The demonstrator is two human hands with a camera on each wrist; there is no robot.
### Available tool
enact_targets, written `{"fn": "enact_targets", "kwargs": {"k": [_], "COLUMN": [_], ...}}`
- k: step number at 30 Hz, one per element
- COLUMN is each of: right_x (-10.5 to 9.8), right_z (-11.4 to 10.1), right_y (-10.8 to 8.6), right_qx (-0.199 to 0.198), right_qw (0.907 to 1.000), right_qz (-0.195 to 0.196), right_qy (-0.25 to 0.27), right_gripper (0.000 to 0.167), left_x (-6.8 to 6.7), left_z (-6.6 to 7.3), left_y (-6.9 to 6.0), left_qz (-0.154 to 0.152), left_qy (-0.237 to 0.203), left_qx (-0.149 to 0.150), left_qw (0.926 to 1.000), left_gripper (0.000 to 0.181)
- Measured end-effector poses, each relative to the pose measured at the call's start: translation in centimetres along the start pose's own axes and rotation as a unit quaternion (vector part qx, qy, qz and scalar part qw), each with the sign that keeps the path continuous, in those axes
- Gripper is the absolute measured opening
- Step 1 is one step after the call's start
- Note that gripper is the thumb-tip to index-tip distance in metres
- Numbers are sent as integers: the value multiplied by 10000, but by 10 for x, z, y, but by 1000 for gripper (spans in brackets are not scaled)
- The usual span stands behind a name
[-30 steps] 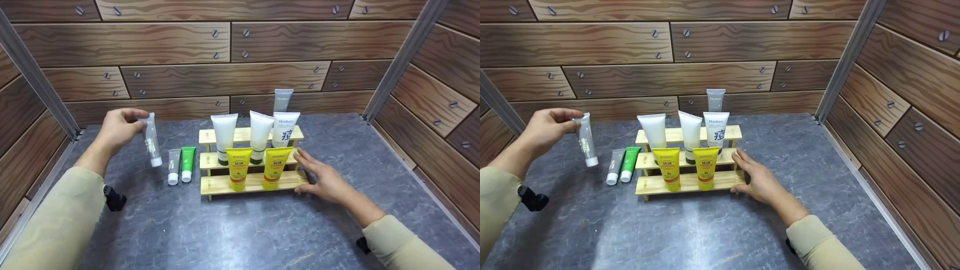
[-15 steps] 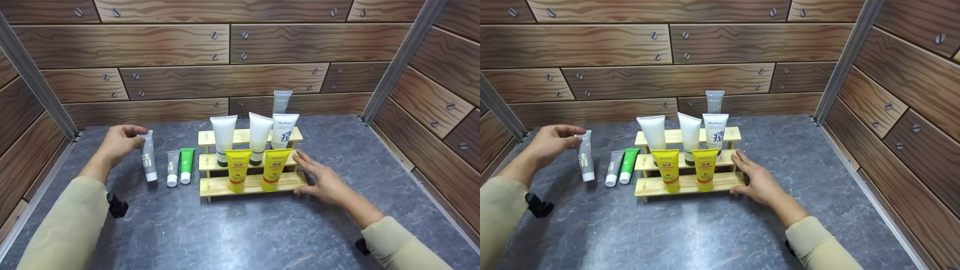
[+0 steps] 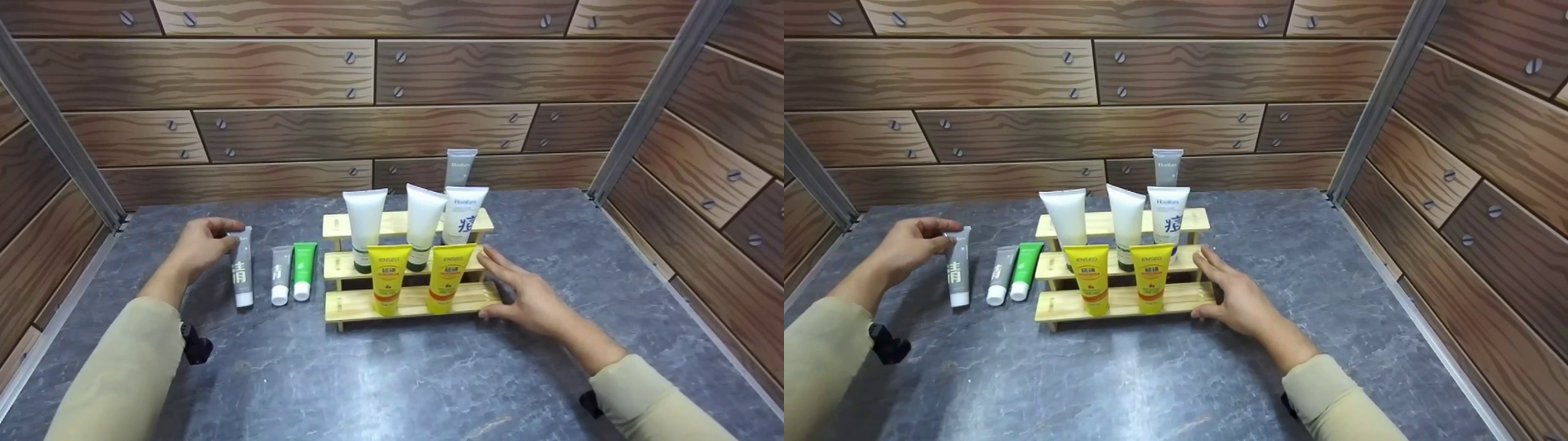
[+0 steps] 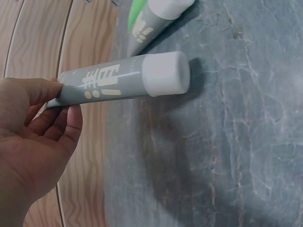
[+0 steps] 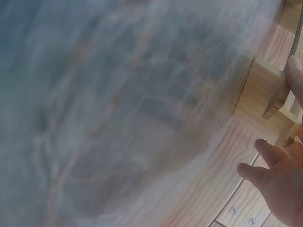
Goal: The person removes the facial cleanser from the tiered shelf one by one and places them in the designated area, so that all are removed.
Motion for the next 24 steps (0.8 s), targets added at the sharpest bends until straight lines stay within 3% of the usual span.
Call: {"fn": "enact_targets", "kwargs": {"k": [8, 24], "right_x": [-1, 0], "right_z": [-1, -1], "right_y": [-1, -1], "right_qx": [-80, 78], "right_qw": [9999, 10000], "right_qz": [73, -18], "right_qy": [-70, 2], "right_gripper": [101, 104], "left_x": [6, 19], "left_z": [-12, -24], "left_y": [0, -3], "left_qz": [-194, -177], "left_qy": [21, -175], "left_qx": [153, 246], "left_qw": [9997, 9994], "left_gripper": [63, 57]}}
Point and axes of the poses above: each hand's wrist, its own y-axis towards the middle knuckle, its own x-axis out of the palm, z = x × y, the point moved 1 cm from there along y, towards the middle knuckle, and after that the axes turned 11 degrees about x, right-handed, at the moved point
